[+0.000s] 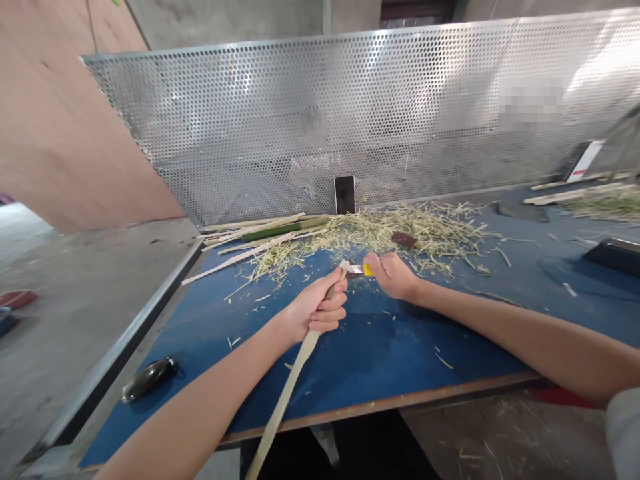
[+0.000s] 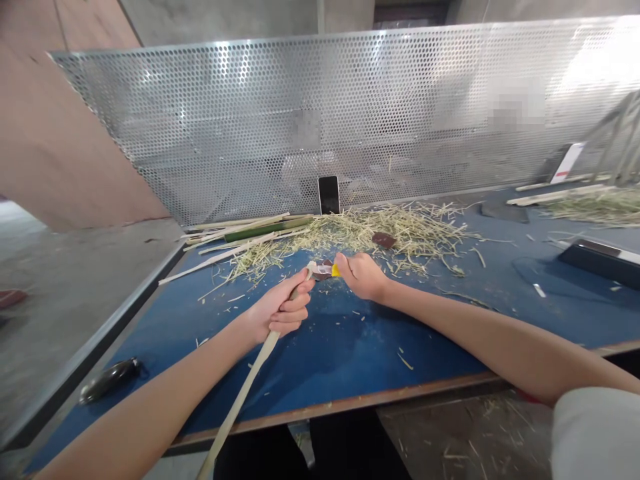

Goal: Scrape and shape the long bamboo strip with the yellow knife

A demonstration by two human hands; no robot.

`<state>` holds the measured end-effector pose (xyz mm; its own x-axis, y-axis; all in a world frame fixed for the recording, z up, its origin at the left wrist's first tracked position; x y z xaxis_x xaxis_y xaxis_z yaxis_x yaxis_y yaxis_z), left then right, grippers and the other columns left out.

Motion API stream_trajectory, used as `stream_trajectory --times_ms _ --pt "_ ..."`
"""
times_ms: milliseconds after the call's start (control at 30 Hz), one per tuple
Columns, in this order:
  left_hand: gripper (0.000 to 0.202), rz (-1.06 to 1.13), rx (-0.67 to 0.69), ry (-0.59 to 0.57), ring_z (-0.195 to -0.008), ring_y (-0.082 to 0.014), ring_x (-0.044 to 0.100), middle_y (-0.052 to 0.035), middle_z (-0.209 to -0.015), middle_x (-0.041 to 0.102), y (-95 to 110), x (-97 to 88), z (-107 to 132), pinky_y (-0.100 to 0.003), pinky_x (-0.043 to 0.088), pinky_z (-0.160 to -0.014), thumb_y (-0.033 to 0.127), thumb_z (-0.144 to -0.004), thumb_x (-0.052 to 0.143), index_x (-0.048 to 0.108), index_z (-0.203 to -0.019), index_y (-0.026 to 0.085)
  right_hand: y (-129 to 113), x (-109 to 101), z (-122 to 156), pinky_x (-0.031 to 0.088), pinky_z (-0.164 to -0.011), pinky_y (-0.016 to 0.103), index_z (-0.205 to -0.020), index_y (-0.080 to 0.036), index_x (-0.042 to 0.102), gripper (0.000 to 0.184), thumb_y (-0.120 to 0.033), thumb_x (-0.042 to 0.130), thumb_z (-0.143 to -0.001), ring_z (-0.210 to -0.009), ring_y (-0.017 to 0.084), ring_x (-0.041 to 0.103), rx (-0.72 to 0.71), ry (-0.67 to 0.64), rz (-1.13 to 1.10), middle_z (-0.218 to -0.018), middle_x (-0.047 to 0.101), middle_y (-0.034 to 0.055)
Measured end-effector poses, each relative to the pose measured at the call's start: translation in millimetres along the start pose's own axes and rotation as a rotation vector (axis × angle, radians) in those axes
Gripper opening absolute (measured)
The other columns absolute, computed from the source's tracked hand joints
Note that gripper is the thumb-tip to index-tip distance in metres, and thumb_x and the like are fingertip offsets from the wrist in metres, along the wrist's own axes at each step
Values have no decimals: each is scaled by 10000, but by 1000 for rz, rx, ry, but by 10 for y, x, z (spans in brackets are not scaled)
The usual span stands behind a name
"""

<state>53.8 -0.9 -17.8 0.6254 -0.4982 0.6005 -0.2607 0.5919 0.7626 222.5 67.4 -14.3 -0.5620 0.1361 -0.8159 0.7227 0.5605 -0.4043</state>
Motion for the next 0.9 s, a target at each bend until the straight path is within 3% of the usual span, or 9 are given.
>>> stream_trajectory --times_ms 233,400,567,700,767,800,900 --pt "425 -2 -24 55 -335 -52 121 111 -468 239 1 34 37 -135 107 -285 540 -1061 570 463 -792 228 11 -14 -26 322 -610 330 -691 -227 531 612 -441 125 -1096 -521 168 444 -40 11 84 -524 452 13" --pt "391 -7 -103 -25 -357 -47 81 118 -464 249 -48 127 96 -122 97 -291 475 -1040 637 453 -798 230 3 -104 28 327 -608 329 -773 -206 582 571 -379 144 -1095 -520 165 411 -137 30 111 -551 485 19" --pt "394 -14 -111 -40 -368 -49 56 129 -471 265 -20 43 84 -120 128 -281 463 -1013 678 431 -806 235 2 -72 19 334 -599 337 -824 -177 657 638 -362 112 -1098 -547 189 484 -140 23 224 -585 576 76" --pt "450 -168 -189 -24 -369 -50 80 125 -462 263 -110 137 154 -123 152 -286 508 -980 706 406 -779 240 287 -126 -159 336 -588 323 -790 -162 668 661 -423 158 -1119 -533 190 519 75 12 338 -581 592 87" --pt "443 -293 -383 -165 -373 -63 153 114 -465 276 -306 318 230 -136 191 -303 555 -964 711 443 -801 243 539 -262 -246 327 -567 327 -684 -173 632 691 -430 167 -1127 -476 180 482 227 44 359 -529 555 86" --pt "448 -324 -407 -214 -383 -66 177 111 -477 285 -362 391 247 -140 207 -312 585 -950 719 461 -822 243 660 -331 -274 329 -567 330 -637 -187 607 707 -437 165 -1128 -473 180 480 286 53 349 -521 552 87" --pt "475 -356 -341 -187 -383 -72 177 111 -486 289 -386 421 195 -157 192 -301 646 -934 711 470 -840 247 873 -524 -291 355 -597 341 -613 -200 599 717 -443 167 -1131 -553 218 559 380 170 352 -565 603 118"
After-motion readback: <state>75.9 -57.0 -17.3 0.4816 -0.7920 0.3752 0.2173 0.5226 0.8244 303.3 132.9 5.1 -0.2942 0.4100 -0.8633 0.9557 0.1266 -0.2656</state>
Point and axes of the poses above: each hand's wrist, its own z-axis away from the middle knuckle, its own x-axis out of the palm, y = z × x, the point moved 6 cm from there along -z, towards the middle knuckle
